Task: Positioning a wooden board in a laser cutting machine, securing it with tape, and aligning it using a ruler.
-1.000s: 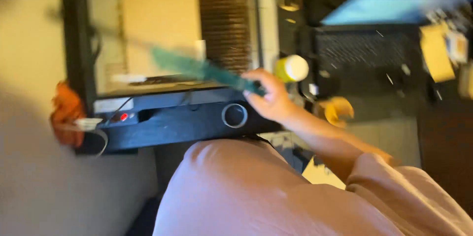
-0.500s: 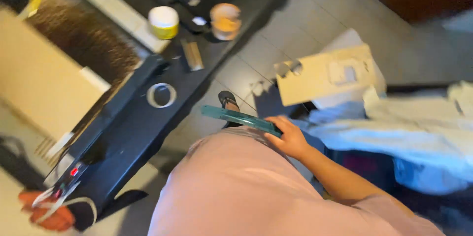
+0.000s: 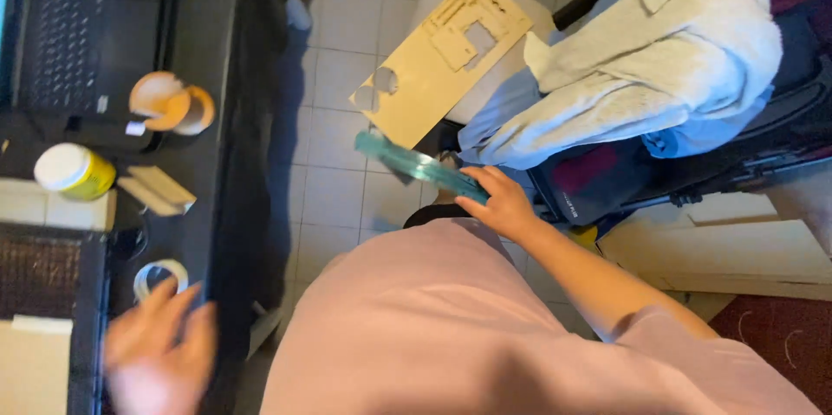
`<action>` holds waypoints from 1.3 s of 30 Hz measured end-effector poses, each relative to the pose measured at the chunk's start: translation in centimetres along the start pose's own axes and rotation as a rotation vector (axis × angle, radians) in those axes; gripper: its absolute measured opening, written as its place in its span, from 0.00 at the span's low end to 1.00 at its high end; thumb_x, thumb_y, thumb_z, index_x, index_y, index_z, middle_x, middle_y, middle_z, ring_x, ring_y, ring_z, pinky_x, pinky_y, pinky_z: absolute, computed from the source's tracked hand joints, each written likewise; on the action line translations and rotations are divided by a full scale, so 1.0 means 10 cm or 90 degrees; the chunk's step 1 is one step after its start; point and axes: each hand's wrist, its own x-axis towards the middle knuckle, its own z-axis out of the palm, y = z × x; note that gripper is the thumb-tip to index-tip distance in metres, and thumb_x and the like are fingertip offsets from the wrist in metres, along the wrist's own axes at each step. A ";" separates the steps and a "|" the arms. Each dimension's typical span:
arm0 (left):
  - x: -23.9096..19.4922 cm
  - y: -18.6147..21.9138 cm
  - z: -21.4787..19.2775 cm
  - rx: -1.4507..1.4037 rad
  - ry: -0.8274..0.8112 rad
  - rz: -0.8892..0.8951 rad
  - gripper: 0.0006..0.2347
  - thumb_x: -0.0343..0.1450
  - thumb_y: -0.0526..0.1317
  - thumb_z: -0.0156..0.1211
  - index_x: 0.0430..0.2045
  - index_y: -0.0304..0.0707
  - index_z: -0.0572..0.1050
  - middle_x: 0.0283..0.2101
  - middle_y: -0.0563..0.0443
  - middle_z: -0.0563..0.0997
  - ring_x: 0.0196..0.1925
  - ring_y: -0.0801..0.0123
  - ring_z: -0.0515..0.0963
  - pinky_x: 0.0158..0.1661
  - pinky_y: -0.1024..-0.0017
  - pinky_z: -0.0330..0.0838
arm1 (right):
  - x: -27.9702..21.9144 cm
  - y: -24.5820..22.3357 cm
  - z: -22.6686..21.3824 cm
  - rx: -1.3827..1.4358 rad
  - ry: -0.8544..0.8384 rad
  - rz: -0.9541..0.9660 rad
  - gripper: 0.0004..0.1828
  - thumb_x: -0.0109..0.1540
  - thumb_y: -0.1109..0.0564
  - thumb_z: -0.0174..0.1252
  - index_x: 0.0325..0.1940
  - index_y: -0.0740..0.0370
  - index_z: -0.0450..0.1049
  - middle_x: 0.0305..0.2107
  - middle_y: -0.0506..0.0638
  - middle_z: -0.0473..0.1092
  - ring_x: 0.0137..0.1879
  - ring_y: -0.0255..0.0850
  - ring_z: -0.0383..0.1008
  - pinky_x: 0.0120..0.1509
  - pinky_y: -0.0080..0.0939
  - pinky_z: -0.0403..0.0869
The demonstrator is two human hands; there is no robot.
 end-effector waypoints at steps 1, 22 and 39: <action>0.26 0.62 -0.11 -0.130 0.017 0.105 0.12 0.68 0.36 0.64 0.45 0.38 0.80 0.56 0.42 0.81 0.52 0.54 0.81 0.55 0.57 0.70 | 0.04 0.07 -0.08 -0.033 -0.019 -0.057 0.29 0.59 0.41 0.60 0.63 0.49 0.69 0.45 0.47 0.69 0.48 0.46 0.71 0.44 0.47 0.70; 3.14 3.86 4.77 -0.711 -0.418 -0.335 0.17 0.67 0.41 0.64 0.51 0.57 0.78 0.49 0.51 0.82 0.52 0.64 0.80 0.53 0.64 0.75 | 4.30 2.29 -1.91 -0.486 -0.201 -0.331 0.26 0.63 0.45 0.57 0.65 0.49 0.66 0.54 0.48 0.68 0.63 0.48 0.67 0.71 0.64 0.59; 3.35 4.13 5.21 -0.197 -0.147 0.092 0.23 0.60 0.41 0.57 0.53 0.52 0.72 0.52 0.56 0.72 0.53 0.61 0.69 0.48 0.58 0.61 | 5.76 3.62 -1.32 -0.543 -0.066 -0.400 0.28 0.60 0.55 0.70 0.65 0.55 0.75 0.57 0.60 0.70 0.60 0.59 0.68 0.50 0.58 0.74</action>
